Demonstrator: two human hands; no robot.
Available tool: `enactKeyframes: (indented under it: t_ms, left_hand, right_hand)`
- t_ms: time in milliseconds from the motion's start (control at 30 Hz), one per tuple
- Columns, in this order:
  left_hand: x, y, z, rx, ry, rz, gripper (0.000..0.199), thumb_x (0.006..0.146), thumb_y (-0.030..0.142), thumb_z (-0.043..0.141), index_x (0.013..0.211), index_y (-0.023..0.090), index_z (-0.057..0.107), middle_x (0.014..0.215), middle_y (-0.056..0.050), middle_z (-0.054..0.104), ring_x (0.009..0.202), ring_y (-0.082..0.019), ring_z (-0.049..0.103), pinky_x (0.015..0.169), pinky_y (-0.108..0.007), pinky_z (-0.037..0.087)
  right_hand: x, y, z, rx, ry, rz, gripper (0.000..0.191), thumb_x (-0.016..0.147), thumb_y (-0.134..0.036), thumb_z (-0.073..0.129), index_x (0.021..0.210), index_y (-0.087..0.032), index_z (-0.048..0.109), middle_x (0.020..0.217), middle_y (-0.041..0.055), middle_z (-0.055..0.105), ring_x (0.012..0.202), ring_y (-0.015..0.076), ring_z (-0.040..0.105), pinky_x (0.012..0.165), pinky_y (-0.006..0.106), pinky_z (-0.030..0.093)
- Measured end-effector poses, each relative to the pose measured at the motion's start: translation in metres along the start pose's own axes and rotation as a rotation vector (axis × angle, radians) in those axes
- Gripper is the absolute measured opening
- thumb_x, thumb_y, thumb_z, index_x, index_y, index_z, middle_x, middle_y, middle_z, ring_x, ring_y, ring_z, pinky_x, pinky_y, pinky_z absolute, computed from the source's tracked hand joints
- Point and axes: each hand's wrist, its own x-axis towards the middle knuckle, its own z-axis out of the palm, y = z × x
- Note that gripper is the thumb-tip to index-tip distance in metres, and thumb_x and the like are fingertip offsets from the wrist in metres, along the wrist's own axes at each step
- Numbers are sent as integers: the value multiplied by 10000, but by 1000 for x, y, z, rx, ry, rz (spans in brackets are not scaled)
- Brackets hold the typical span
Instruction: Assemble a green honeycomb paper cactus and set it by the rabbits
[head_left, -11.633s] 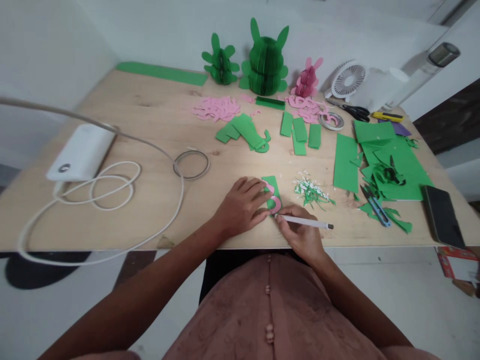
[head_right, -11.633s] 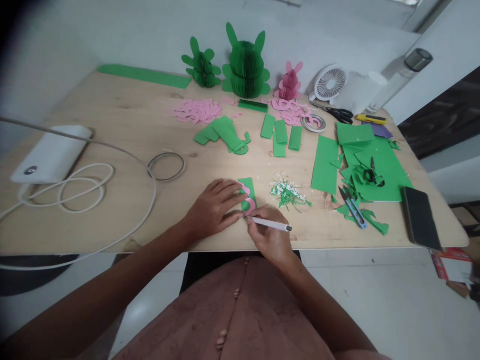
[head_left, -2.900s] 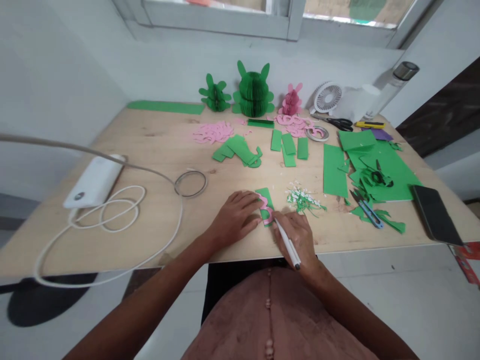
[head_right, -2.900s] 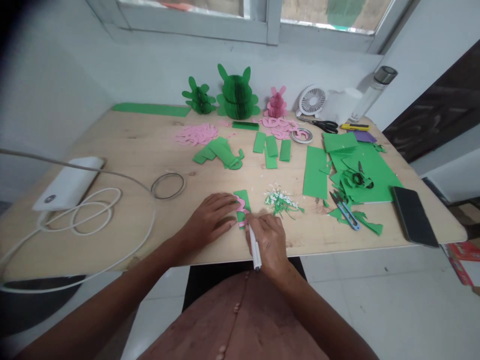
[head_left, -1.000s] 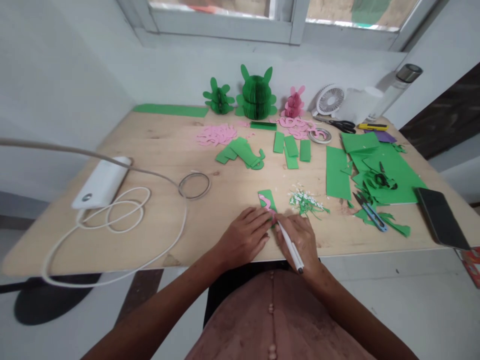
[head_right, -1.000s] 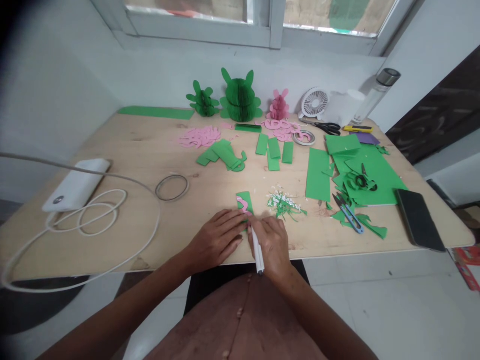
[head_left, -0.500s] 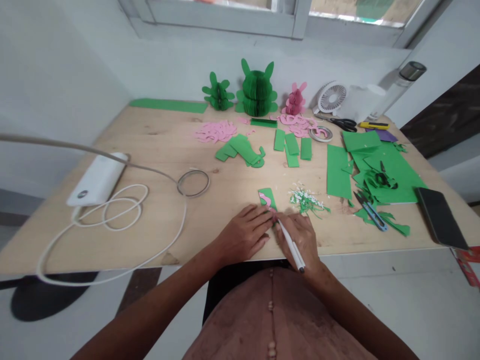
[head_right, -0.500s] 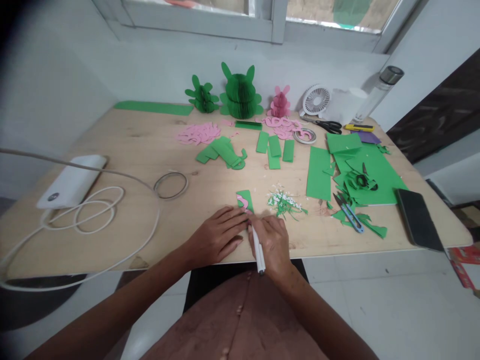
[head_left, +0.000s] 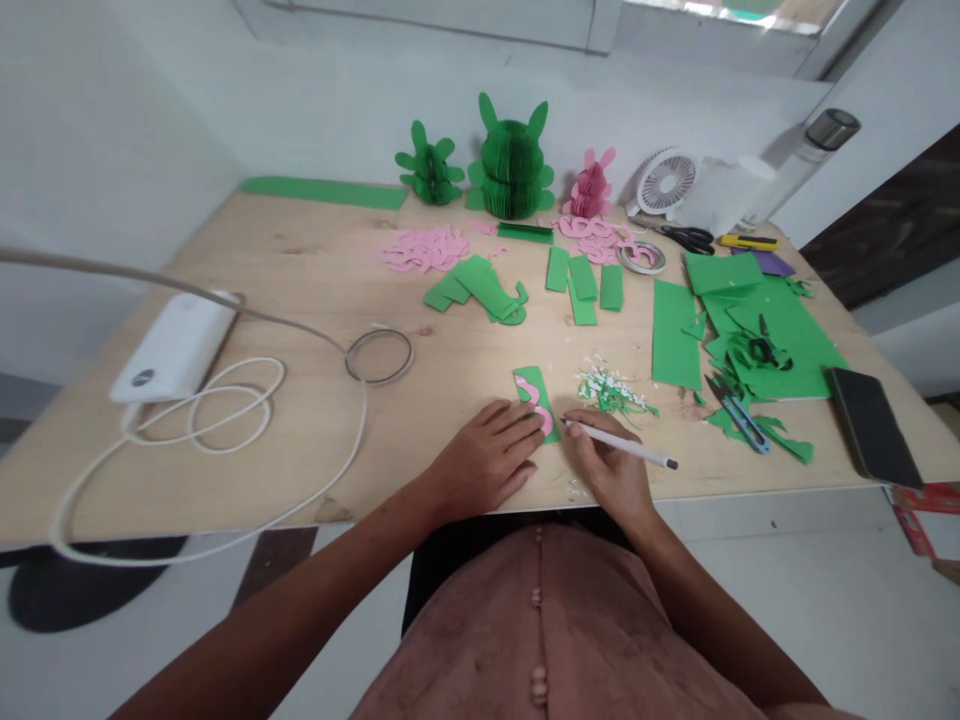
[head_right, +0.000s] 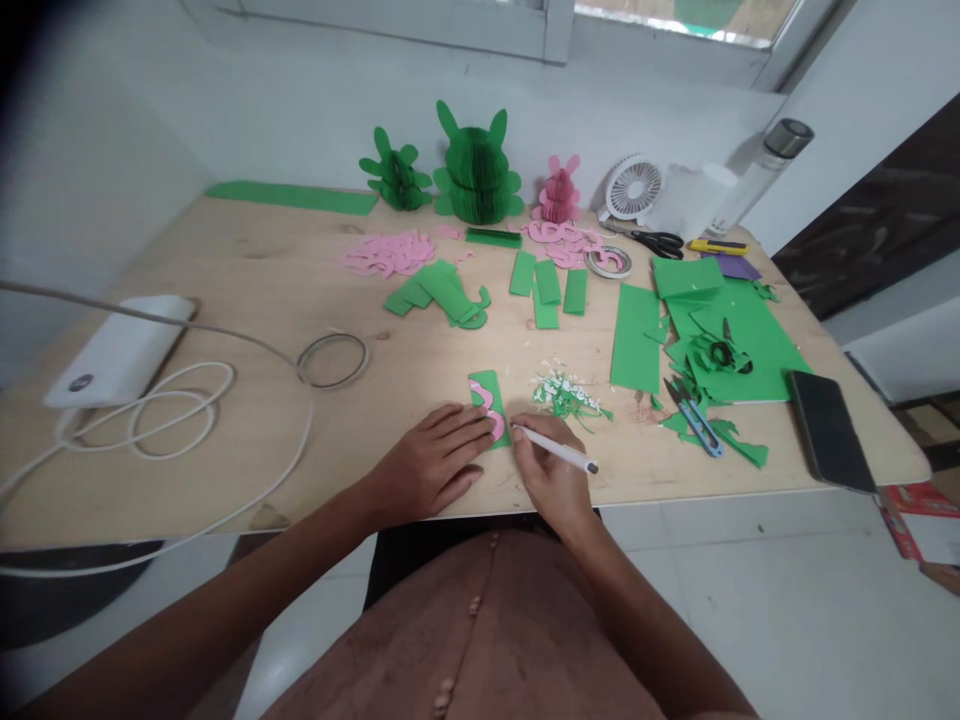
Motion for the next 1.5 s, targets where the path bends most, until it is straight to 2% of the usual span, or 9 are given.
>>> enactKeyframes:
  t_ms: [133,233,400,833,1500]
  left_hand:
    - [0,0,0,-2,-2,-3,326,915,266,471,1192,139,586,1256,-107,627,1252,-257,503,1063,-445,370]
    - [-1,-1,1,-3,-1,-3,333,908,261,485,1201,138,583,1262,-109,622,1258,-257,497,1068,-445,365]
    - [-1,-1,1,-11,-9,-4,337,912,260,477,1207,134,581,1267,-110,621,1258,-259,497,1065,-450,370]
    - [0,-1,0,-27,-24,-16,336,919,265,463,1205,135,581,1283,-110,612,1262,-261,495,1066,-457,376]
    - [0,0,0,-31,-26,-23,340,916,256,466,1213,130,572,1280,-115,613,1268,-258,491,1077,-458,366]
  right_hand:
    - [4,2,1,26,-24,86,136,847,-283,590,961,-219,625,867,38,688,768,180,649,697,313,522]
    - [7,1,3,9,-30,110,92,839,-285,588,900,-219,601,791,15,655,656,152,606,591,269,481]
    - [10,-2,4,-62,-31,78,78,847,-277,564,823,-212,599,744,9,634,663,151,584,625,275,458]
    - [11,-3,4,-114,-52,32,115,872,-296,529,823,-216,597,720,3,622,642,145,570,566,258,430]
    - [10,-3,4,-165,-42,8,104,867,-270,535,811,-215,603,725,6,642,633,146,585,556,259,438]
